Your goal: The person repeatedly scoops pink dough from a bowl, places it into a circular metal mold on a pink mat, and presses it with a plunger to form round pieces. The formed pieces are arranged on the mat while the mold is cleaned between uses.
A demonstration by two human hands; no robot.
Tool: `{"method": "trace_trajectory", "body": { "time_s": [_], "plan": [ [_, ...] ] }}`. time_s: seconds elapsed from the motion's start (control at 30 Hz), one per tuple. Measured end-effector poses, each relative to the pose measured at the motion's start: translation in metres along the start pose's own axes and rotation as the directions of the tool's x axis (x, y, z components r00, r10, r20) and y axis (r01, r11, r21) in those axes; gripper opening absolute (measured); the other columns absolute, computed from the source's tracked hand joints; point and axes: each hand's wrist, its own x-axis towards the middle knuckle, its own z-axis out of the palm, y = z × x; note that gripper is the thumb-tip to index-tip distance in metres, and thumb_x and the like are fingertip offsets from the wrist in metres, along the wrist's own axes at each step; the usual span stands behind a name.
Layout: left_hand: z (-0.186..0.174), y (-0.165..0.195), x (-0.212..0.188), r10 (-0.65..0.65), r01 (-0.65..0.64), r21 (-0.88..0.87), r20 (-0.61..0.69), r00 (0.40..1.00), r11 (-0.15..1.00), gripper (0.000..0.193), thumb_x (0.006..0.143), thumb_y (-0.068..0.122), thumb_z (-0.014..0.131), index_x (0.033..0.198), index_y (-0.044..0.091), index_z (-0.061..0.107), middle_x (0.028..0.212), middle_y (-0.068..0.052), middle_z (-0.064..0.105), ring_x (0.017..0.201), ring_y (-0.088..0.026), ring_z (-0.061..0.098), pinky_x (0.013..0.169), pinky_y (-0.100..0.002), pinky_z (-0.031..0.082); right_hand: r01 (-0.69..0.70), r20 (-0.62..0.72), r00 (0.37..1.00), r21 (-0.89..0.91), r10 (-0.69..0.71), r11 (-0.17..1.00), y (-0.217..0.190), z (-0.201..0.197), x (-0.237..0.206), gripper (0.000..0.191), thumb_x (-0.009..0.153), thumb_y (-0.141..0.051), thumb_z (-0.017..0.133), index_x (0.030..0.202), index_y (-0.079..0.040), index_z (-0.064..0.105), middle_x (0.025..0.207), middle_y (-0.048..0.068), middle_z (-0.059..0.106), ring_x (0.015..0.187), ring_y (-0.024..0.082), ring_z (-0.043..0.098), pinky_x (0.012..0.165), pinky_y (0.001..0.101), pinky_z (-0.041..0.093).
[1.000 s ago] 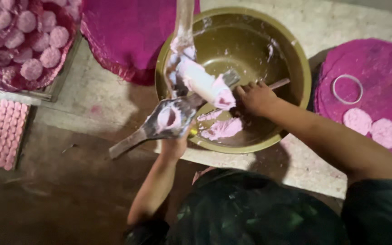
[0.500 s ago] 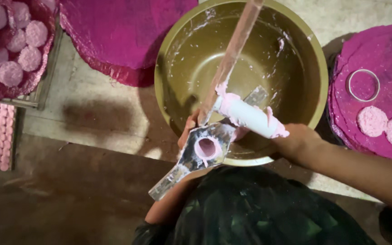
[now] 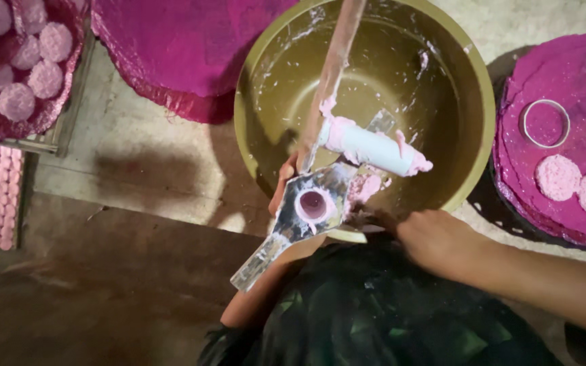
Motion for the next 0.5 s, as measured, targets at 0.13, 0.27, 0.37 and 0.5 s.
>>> {"method": "trace_trajectory", "body": {
  "time_s": [0.13, 0.27, 0.37, 0.5],
  "plan": [
    [0.023, -0.008, -0.006, 0.402, -0.438, 0.723, 0.239, 0.884, 0.534, 0.066, 0.101, 0.024, 0.07, 0.154, 0.001, 0.037, 0.135, -0.022, 0.062, 0.116, -0.031, 0.066, 0.1, -0.041, 0.056, -0.186, 0.171, 0.97, 0.084, 0.17, 0.979, -0.01, -0.016, -0.02, 0.036, 0.093, -0.017, 0.054, 0.128, -0.014, 0.065, 0.097, 0.021, 0.074, 0.088, 0.036, 0.073, 0.078, 0.0471, 0.059],
    [0.048, 0.0, 0.003, 0.535, -0.249, 0.968, 0.214, 0.817, -0.007, 0.067, 0.093, 0.017, 0.079, 0.148, 0.004, 0.042, 0.117, -0.012, 0.068, 0.101, -0.022, 0.071, 0.088, -0.032, 0.059, -0.155, -0.07, 0.98, 0.302, 0.184, 0.94, 0.009, -0.038, -0.064, 0.034, 0.09, -0.019, 0.06, 0.121, -0.025, 0.074, 0.101, 0.013, 0.077, 0.092, 0.033, 0.074, 0.083, 0.0462, 0.058],
    [0.055, 0.033, 0.006, 0.556, -0.184, 0.897, 0.398, 0.73, -0.401, 0.054, 0.092, 0.015, 0.081, 0.14, 0.009, 0.058, 0.124, -0.008, 0.071, 0.111, -0.02, 0.073, 0.096, -0.032, 0.06, -0.094, -0.19, 0.967, 0.345, 0.167, 0.934, 0.026, -0.068, -0.098, 0.047, 0.091, -0.028, 0.067, 0.137, -0.029, 0.069, 0.1, 0.006, 0.08, 0.075, 0.024, 0.076, 0.07, 0.0376, 0.061],
    [0.063, 0.038, 0.02, 0.537, -0.009, 0.785, 0.431, 0.725, -0.619, 0.068, 0.08, 0.033, 0.084, 0.138, 0.009, 0.058, 0.131, -0.012, 0.067, 0.117, -0.029, 0.067, 0.097, -0.038, 0.053, -0.133, -0.26, 0.924, 0.471, 0.281, 0.872, 0.034, -0.11, -0.137, 0.043, 0.087, -0.031, 0.071, 0.13, -0.03, 0.072, 0.077, 0.0, 0.078, 0.059, 0.014, 0.07, 0.058, 0.0329, 0.059]
  ]
}}
